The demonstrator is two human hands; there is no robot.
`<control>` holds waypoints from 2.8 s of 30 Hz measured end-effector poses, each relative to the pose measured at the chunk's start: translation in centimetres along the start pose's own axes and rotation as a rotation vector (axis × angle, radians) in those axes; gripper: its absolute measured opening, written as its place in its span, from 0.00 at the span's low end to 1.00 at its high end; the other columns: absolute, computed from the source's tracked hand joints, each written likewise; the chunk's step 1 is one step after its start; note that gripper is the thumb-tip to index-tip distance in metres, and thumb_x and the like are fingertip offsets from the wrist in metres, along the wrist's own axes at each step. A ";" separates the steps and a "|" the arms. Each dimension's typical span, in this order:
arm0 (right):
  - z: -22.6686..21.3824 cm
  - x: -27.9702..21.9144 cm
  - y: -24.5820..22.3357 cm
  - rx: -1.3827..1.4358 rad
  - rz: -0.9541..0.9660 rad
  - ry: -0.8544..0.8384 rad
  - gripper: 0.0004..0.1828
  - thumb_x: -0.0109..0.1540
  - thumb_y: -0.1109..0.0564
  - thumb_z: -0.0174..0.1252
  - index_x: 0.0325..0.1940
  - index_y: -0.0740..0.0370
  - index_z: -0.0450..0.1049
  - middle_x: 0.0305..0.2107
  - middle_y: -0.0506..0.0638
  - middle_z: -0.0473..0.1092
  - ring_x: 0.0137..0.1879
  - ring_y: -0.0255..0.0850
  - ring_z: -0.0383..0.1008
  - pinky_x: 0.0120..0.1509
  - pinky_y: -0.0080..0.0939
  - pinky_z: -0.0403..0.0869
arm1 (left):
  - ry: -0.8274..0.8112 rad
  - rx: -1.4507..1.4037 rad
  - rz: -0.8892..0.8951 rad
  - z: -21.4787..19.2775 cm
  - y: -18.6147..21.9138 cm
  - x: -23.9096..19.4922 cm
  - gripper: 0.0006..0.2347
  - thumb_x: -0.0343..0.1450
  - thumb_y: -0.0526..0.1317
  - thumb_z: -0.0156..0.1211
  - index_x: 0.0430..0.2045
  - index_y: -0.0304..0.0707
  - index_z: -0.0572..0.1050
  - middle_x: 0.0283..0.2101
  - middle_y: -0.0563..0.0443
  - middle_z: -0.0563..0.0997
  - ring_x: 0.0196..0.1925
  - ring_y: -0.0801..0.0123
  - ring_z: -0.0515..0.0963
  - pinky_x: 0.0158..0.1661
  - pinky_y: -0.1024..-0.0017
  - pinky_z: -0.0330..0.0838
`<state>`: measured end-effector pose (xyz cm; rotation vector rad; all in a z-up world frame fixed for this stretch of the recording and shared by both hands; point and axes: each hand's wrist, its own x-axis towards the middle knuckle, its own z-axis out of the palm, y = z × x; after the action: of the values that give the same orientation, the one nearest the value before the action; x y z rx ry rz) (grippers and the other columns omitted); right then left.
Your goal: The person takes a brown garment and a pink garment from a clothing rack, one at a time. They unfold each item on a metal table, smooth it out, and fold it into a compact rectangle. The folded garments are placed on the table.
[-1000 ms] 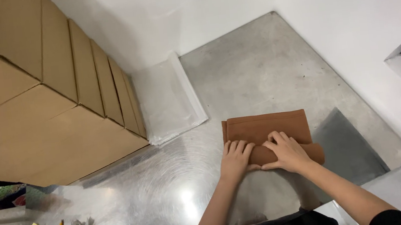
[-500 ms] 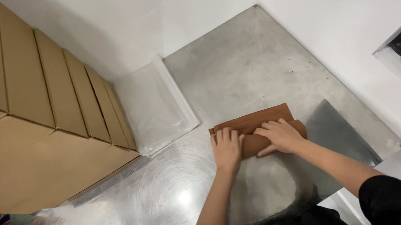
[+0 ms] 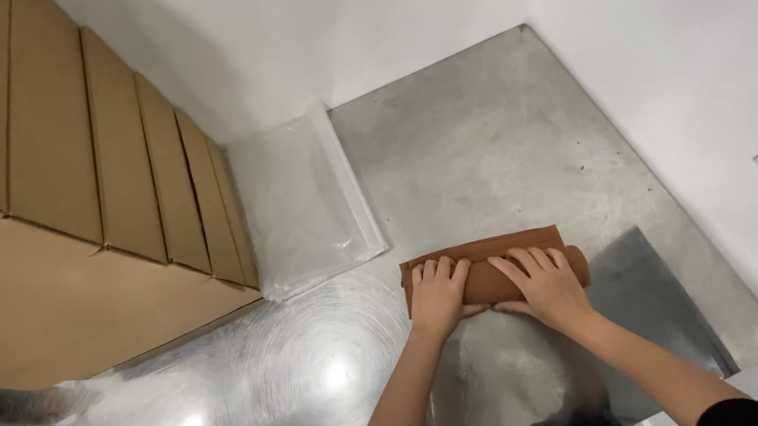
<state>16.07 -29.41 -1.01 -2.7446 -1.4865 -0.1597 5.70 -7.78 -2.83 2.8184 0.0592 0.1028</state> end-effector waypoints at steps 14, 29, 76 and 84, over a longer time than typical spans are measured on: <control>-1.0 10.1 4.9 0.410 0.120 -0.587 0.44 0.52 0.14 0.64 0.58 0.45 0.78 0.56 0.40 0.67 0.65 0.40 0.65 0.69 0.49 0.64 | 0.380 0.235 0.058 -0.1 1.0 0.6 0.26 0.73 0.46 0.65 0.67 0.43 0.68 0.62 0.42 0.72 0.66 0.51 0.70 0.67 0.47 0.60; 1.4 0.5 1.5 -0.060 0.083 0.064 0.47 0.61 0.48 0.66 0.80 0.23 0.52 0.68 0.47 0.59 0.64 0.48 0.71 0.62 0.51 0.74 | 0.028 0.225 0.103 0.2 -0.8 6.0 0.27 0.76 0.34 0.54 0.73 0.57 0.58 0.72 0.44 0.63 0.77 0.47 0.57 0.76 0.44 0.43; -0.6 -16.0 20.5 0.027 0.583 0.128 0.40 0.69 0.53 0.56 0.85 0.49 0.54 0.76 0.57 0.58 0.73 0.54 0.68 0.72 0.51 0.73 | -0.381 -0.102 -0.395 1.7 15.4 0.8 0.28 0.81 0.52 0.49 0.78 0.60 0.50 0.83 0.43 0.40 0.84 0.45 0.35 0.76 0.35 0.35; -1.0 -16.0 19.2 -0.196 0.560 0.138 0.36 0.73 0.42 0.47 0.86 0.46 0.52 0.77 0.51 0.56 0.72 0.47 0.61 0.66 0.50 0.62 | -0.436 -0.065 -0.403 1.9 15.2 1.0 0.29 0.80 0.55 0.49 0.79 0.65 0.48 0.84 0.45 0.37 0.85 0.46 0.34 0.76 0.35 0.35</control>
<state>23.40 -53.31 -0.92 -3.0959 -0.6609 -0.4872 7.28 -22.69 0.28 2.6364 0.5042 -0.5840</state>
